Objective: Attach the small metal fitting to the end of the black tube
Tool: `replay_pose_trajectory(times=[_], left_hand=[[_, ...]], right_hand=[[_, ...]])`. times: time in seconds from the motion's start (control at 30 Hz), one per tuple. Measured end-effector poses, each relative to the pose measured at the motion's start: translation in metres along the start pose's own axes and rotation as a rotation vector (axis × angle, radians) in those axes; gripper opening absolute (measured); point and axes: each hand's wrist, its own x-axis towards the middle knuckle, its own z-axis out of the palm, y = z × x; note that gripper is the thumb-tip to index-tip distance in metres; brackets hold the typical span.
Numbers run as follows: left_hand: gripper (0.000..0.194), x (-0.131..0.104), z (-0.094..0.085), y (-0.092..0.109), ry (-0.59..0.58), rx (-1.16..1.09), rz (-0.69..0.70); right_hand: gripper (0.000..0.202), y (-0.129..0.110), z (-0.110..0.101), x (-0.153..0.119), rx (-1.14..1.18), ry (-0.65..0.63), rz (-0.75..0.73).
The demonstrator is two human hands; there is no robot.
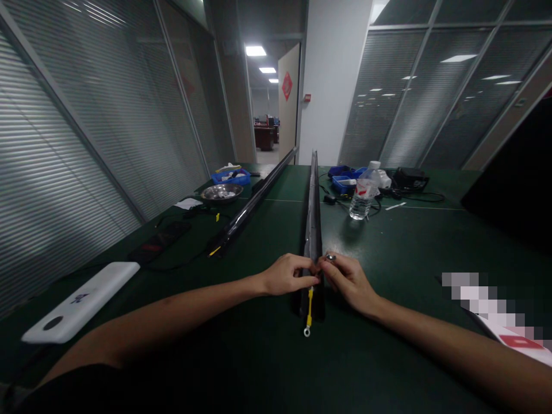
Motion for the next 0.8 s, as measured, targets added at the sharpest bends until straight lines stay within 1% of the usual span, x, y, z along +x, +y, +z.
replay_pose_trajectory(times=[0.2,0.33,0.4,0.5,0.6,0.8], left_hand=[[0.022,0.0018,-0.0002,-0.0038,-0.015,-0.075,0.063],[0.020,0.0024,-0.0007,-0.0037,-0.039,-0.072,0.109],[0.021,0.0021,-0.0010,-0.0025,-0.039,-0.054,0.104],[0.024,0.0012,-0.0011,0.0001,-0.017,-0.010,0.059],[0.025,0.0006,-0.0010,0.0019,-0.008,0.025,0.026],[0.024,0.0008,-0.0008,0.0019,-0.010,0.040,0.035]], right_hand=[[0.037,-0.0006,-0.0009,0.0002,-0.015,0.000,0.010],[0.036,0.0004,-0.0003,-0.0003,-0.015,0.006,0.017],[0.037,0.0008,0.0000,-0.0011,-0.021,0.014,0.013],[0.039,0.0012,0.0000,-0.0021,-0.026,0.035,0.005],[0.039,0.0009,-0.0003,-0.0016,-0.020,0.026,-0.005],[0.037,0.0009,-0.0003,0.0003,0.002,-0.001,-0.012]])
